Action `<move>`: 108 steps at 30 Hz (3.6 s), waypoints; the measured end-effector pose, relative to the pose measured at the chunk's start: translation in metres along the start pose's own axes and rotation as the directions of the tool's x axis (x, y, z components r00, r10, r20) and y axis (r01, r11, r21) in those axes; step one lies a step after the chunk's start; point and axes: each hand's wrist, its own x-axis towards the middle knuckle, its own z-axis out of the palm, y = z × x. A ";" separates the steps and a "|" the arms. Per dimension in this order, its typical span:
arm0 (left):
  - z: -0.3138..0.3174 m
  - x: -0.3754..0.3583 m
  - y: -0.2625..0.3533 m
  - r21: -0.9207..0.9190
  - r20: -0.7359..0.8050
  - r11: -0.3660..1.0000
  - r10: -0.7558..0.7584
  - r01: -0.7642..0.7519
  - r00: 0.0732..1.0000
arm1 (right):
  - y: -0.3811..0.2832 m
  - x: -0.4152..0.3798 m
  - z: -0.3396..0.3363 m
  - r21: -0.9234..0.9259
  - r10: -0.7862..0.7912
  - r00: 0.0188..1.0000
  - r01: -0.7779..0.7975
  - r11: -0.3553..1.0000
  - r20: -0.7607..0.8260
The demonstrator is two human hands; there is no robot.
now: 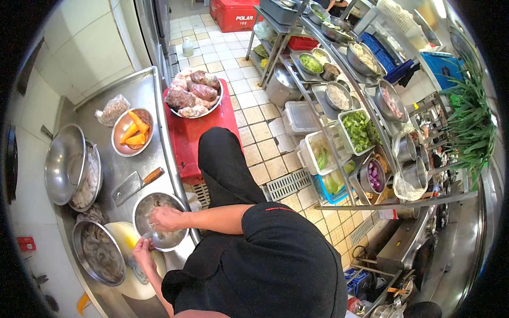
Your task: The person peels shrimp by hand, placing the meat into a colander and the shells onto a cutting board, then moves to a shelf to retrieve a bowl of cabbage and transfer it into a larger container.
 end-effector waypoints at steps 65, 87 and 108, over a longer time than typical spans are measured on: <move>0.031 -0.007 -0.016 0.473 -0.192 0.844 0.378 -0.252 0.906 | 0.012 -0.008 0.011 -0.134 0.035 0.997 -0.044 0.990 -0.069; 0.073 -0.022 -0.005 0.505 -0.030 0.791 0.414 -0.344 0.910 | -0.004 -0.003 -0.002 0.252 0.237 0.964 -0.260 0.932 0.119; 0.061 -0.024 -0.020 0.318 0.093 0.912 0.240 -0.257 0.966 | -0.009 -0.013 -0.012 0.057 0.215 0.964 -0.226 0.972 0.160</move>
